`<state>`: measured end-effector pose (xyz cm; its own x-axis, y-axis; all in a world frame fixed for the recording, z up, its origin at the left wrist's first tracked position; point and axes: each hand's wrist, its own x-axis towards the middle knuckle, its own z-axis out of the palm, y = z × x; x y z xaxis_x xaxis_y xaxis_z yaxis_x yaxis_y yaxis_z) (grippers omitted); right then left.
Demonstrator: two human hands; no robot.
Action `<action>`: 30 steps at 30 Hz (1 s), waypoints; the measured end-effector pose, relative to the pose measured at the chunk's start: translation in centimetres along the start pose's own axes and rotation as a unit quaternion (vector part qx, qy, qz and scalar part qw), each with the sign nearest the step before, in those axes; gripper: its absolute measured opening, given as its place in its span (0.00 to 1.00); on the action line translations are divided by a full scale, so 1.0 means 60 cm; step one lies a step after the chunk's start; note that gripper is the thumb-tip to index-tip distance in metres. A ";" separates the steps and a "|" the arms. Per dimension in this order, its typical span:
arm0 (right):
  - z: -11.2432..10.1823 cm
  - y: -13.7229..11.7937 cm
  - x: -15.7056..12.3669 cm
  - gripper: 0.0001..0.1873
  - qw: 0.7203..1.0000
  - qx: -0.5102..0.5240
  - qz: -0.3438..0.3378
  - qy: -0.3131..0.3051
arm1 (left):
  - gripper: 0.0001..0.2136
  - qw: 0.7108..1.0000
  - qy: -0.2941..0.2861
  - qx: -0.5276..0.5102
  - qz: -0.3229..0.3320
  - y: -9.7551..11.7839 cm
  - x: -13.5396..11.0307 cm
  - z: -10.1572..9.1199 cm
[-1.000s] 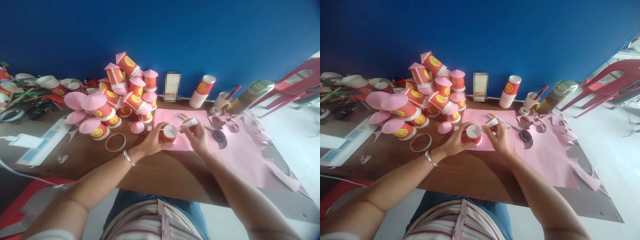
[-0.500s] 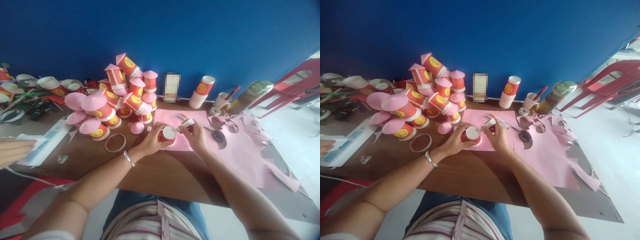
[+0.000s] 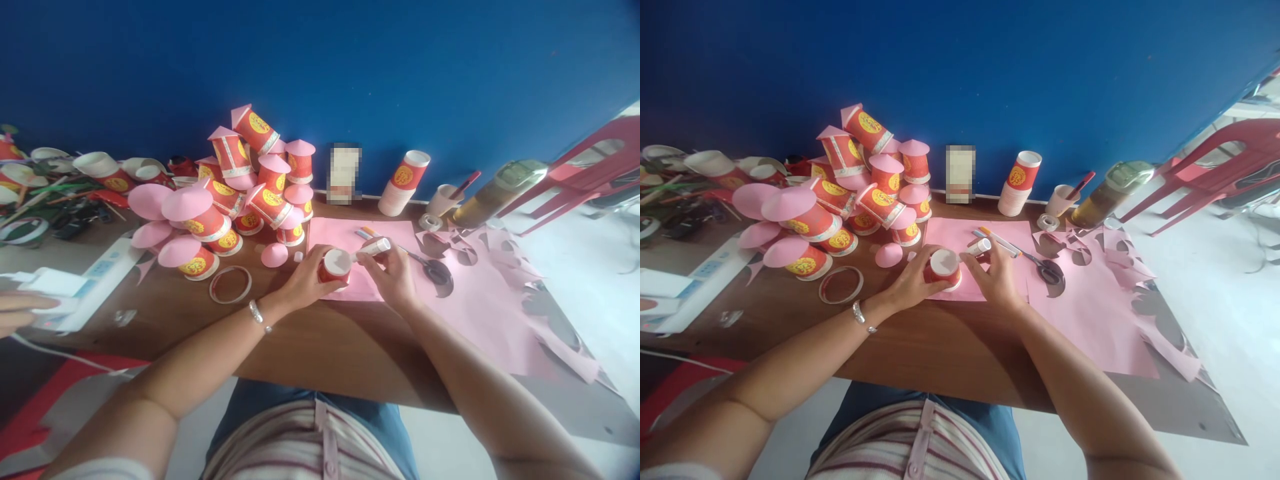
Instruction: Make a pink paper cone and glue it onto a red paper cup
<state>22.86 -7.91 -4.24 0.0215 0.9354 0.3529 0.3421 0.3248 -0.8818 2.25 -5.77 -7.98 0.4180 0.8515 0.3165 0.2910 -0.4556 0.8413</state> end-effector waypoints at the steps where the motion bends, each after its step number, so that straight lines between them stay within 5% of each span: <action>1: 0.000 -0.001 0.001 0.14 1.000 -0.004 0.004 -0.001 | 0.25 1.000 0.001 0.004 0.005 0.000 0.000 0.001; 11: -0.001 0.011 0.006 0.13 0.999 -0.031 0.027 0.012 | 0.25 0.997 0.013 0.054 0.053 -0.001 -0.001 -0.005; 19: -0.003 0.005 0.002 0.14 1.000 -0.017 0.008 0.022 | 0.27 1.000 0.006 -0.014 0.001 0.001 -0.003 -0.003; 30: -0.004 0.006 0.008 0.13 0.999 -0.029 0.034 0.010 | 0.28 0.999 -0.010 -0.034 0.010 -0.002 0.001 -0.009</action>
<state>23.24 -7.35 -4.31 0.0646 0.9517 0.3001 0.3938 0.2520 -0.8840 1.78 -5.51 -7.84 0.4408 0.8369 0.3245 0.2235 -0.4525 0.8633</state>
